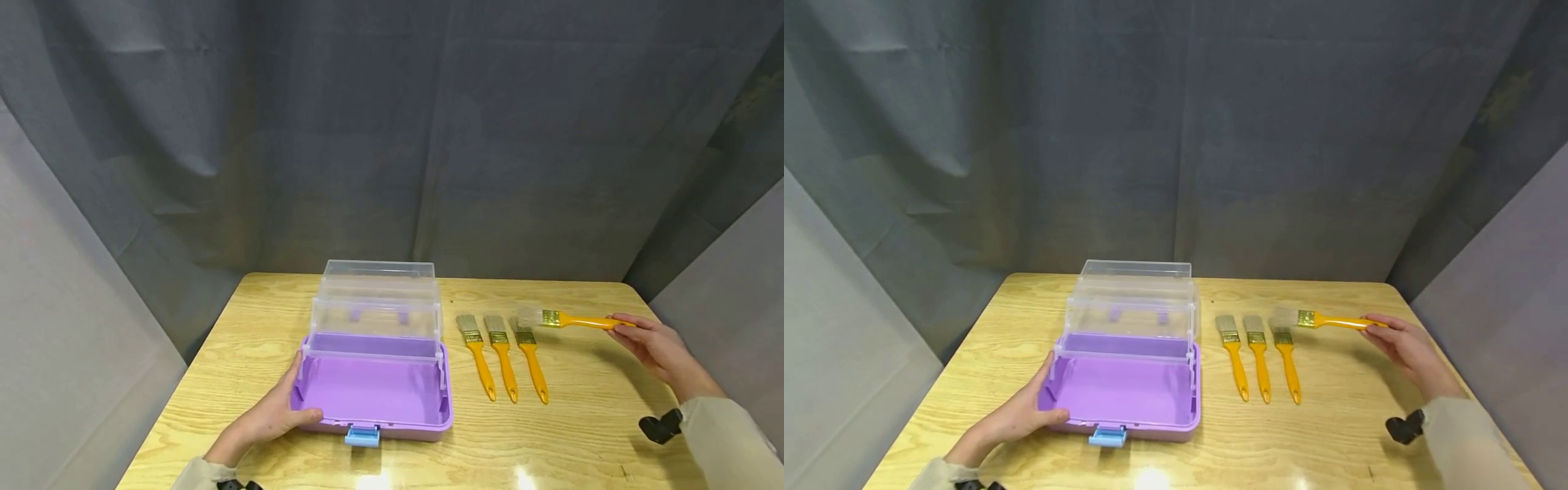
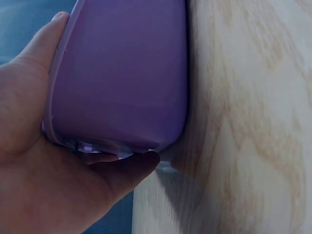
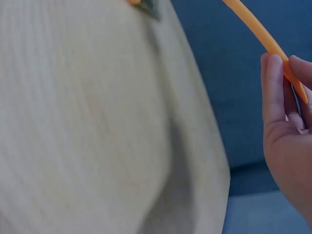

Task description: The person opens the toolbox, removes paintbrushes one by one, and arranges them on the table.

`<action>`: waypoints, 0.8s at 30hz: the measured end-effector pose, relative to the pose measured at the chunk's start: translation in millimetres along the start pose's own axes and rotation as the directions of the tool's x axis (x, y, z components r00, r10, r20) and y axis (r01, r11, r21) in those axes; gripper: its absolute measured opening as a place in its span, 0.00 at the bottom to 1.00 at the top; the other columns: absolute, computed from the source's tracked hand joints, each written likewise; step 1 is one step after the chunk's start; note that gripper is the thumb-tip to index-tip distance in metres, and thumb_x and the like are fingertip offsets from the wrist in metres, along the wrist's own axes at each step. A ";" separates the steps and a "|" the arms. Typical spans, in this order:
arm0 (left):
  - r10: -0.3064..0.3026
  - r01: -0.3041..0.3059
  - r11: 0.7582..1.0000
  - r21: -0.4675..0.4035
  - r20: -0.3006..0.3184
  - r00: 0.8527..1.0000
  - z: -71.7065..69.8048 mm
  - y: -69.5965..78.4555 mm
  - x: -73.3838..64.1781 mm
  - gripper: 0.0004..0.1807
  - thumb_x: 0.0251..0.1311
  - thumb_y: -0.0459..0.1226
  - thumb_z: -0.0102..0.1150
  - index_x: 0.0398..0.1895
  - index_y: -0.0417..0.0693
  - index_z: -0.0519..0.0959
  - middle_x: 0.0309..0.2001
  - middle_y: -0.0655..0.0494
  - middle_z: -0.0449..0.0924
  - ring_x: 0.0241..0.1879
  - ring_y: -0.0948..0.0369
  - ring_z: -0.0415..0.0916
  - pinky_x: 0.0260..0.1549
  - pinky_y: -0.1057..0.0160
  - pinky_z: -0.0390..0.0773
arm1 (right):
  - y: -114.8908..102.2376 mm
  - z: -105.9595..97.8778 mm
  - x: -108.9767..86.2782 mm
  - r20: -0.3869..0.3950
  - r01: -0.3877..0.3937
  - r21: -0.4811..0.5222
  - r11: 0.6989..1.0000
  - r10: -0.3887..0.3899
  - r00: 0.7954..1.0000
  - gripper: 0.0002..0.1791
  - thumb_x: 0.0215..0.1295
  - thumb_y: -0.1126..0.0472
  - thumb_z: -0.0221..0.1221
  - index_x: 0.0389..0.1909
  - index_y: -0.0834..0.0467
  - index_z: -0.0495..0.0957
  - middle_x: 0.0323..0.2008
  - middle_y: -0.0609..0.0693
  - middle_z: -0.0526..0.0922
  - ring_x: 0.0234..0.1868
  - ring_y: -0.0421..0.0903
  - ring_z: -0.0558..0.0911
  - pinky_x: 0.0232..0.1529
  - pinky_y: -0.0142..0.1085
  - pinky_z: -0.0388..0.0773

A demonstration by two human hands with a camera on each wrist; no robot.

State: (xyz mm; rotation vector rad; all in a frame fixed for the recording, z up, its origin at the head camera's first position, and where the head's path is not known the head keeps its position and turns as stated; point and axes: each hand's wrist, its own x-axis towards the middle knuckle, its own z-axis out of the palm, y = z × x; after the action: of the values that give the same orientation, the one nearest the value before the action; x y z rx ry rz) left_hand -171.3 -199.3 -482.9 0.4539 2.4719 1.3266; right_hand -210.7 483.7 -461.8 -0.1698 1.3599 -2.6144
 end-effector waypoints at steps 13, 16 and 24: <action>0.017 -0.017 1.000 -0.004 0.004 1.000 0.3 -2.3 -0.2 0.64 0.51 0.44 0.69 0.73 0.43 0.26 0.73 0.36 0.26 0.70 0.41 0.30 0.64 0.40 0.37 | 4.8 -34.0 -24.9 -0.134 0.002 -0.045 0.999 -0.008 0.991 0.21 0.67 0.80 0.43 0.40 0.62 0.85 0.40 0.54 0.84 0.41 0.49 0.84 0.46 0.34 0.78; 0.022 -0.022 1.000 -0.009 0.008 1.000 0.3 -2.1 -0.1 0.64 0.52 0.43 0.69 0.73 0.43 0.25 0.73 0.36 0.26 0.70 0.41 0.30 0.64 0.40 0.37 | 7.3 -35.2 -28.2 -0.192 -0.007 -0.098 0.995 -0.012 0.981 0.20 0.66 0.79 0.47 0.38 0.59 0.86 0.38 0.51 0.85 0.39 0.47 0.85 0.45 0.33 0.79; 0.020 -0.020 1.000 -0.011 0.008 1.000 0.2 -1.2 -0.2 0.64 0.52 0.44 0.69 0.73 0.43 0.26 0.73 0.36 0.26 0.70 0.41 0.30 0.64 0.40 0.37 | 14.9 -37.0 -27.4 -0.267 -0.044 -0.278 0.959 -0.033 0.963 0.19 0.65 0.77 0.52 0.34 0.53 0.87 0.35 0.46 0.85 0.36 0.42 0.85 0.40 0.32 0.80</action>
State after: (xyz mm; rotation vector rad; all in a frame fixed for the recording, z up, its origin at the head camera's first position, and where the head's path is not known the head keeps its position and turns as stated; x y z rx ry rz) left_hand -171.3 -199.9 -484.0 0.4816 2.4589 1.3425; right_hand -189.2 510.8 -495.6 0.1593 1.8191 -2.4951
